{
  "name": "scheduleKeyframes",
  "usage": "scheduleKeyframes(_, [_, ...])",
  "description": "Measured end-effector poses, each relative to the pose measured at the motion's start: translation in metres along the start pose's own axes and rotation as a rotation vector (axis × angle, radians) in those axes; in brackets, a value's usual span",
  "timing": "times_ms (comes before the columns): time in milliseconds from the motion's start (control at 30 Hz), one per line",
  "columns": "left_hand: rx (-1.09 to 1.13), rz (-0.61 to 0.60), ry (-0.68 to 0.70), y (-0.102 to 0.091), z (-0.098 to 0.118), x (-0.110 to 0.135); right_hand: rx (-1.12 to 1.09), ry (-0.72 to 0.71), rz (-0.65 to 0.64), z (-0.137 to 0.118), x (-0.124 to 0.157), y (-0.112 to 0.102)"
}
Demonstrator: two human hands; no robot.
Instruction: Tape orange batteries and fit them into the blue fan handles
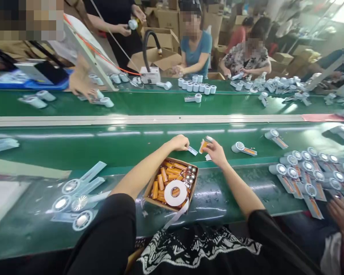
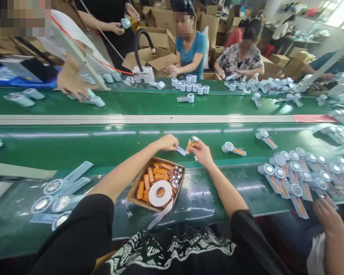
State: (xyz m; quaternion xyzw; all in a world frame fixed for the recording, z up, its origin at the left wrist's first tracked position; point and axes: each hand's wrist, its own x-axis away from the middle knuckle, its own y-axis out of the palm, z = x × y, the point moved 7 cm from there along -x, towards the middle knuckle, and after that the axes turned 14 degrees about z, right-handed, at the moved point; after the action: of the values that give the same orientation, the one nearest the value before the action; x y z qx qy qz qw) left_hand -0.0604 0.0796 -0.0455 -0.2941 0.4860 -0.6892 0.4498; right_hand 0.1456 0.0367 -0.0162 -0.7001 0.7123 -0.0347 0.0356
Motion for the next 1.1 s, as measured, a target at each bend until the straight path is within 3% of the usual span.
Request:
scheduleKeyframes(167, [0.002, -0.024, -0.007, 0.01, -0.001, -0.013, 0.223, -0.092, -0.098, 0.018, -0.022, 0.025])
scheduleKeyframes(367, [-0.013, 0.009, -0.061, 0.015, 0.002, -0.024, 0.498, -0.21, -0.134, 0.035, -0.016, 0.022])
scheduleKeyframes(533, [-0.002, -0.014, -0.06, 0.02, 0.008, -0.033, 0.641, -0.28, -0.155, 0.027, -0.015, 0.019])
scheduleKeyframes(767, [0.048, -0.013, -0.086, 0.023, 0.013, -0.039, 0.935, -0.399, -0.279, 0.014, -0.008, 0.031])
scheduleKeyframes(1100, [0.176, 0.023, -0.206, 0.017, 0.015, -0.045, 1.3, -0.398, -0.421, 0.012, -0.014, 0.042])
